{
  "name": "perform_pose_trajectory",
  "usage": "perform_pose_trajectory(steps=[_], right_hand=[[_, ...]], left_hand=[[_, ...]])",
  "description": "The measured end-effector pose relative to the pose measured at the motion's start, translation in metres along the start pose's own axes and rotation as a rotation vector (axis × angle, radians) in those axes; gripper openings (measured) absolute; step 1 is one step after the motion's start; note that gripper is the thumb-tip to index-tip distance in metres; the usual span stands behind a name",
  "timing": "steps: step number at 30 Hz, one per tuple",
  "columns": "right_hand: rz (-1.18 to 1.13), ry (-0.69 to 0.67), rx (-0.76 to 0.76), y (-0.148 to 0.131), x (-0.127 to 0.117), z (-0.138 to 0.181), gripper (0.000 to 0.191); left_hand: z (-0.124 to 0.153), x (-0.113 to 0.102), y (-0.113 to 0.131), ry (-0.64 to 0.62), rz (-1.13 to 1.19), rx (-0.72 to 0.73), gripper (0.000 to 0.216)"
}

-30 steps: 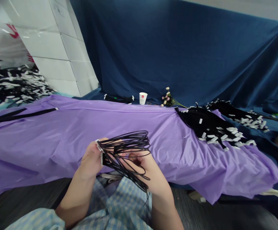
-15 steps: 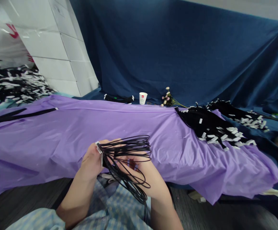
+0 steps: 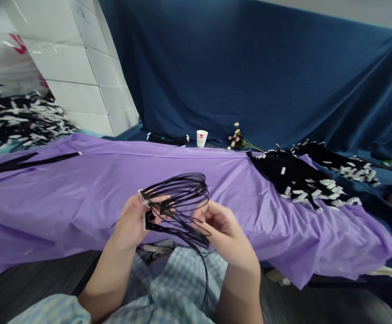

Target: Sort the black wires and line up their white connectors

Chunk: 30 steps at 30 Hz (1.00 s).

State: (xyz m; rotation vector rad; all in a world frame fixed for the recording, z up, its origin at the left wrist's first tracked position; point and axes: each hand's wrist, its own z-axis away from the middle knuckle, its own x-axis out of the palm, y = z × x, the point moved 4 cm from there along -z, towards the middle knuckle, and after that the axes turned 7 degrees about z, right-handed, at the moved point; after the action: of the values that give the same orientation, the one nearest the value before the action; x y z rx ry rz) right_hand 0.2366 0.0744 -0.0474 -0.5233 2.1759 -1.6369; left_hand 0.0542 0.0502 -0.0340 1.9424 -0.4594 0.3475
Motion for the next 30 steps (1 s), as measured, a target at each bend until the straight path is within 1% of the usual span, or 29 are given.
perform_pose_trajectory(steps=[2, 4, 6, 9, 14, 18, 20, 23, 26, 30], right_hand=[[-0.077, 0.018, -0.055, -0.004, -0.012, 0.004, 0.018], [-0.193, 0.032, -0.131, -0.011, -0.017, 0.006, 0.016], [-0.305, 0.032, -0.196, -0.018, -0.017, 0.007, 0.012], [-0.406, 0.038, -0.247, -0.024, -0.013, 0.005, 0.01], [-0.46, 0.153, -0.239, -0.024, -0.016, 0.005, 0.009], [-0.529, 0.168, -0.132, -0.022, -0.02, 0.007, 0.007], [-0.538, 0.152, -0.132, -0.023, -0.021, 0.006, 0.011], [-0.491, 0.156, -0.245, -0.024, -0.023, 0.002, 0.016], [-0.432, 0.231, -0.321, -0.019, -0.026, -0.001, 0.013], [-0.365, 0.352, -0.442, -0.02, -0.025, -0.001, 0.015]], left_hand=[[-0.002, 0.001, -0.001, 0.035, 0.09, -0.023, 0.047], [-0.004, 0.002, -0.001, 0.077, 0.144, -0.052, 0.044], [-0.005, 0.004, -0.003, 0.094, 0.139, -0.112, 0.044], [-0.004, 0.003, -0.008, 0.068, 0.077, -0.198, 0.046], [-0.004, -0.001, -0.013, 0.014, 0.017, -0.258, 0.046], [-0.005, 0.0, -0.014, -0.026, -0.006, -0.293, 0.047], [-0.005, 0.001, -0.013, -0.029, -0.015, -0.302, 0.047], [-0.006, 0.001, -0.012, -0.018, -0.01, -0.306, 0.047], [-0.006, 0.002, -0.012, -0.004, 0.003, -0.327, 0.048], [-0.005, 0.003, -0.013, 0.059, 0.013, -0.371, 0.048]])
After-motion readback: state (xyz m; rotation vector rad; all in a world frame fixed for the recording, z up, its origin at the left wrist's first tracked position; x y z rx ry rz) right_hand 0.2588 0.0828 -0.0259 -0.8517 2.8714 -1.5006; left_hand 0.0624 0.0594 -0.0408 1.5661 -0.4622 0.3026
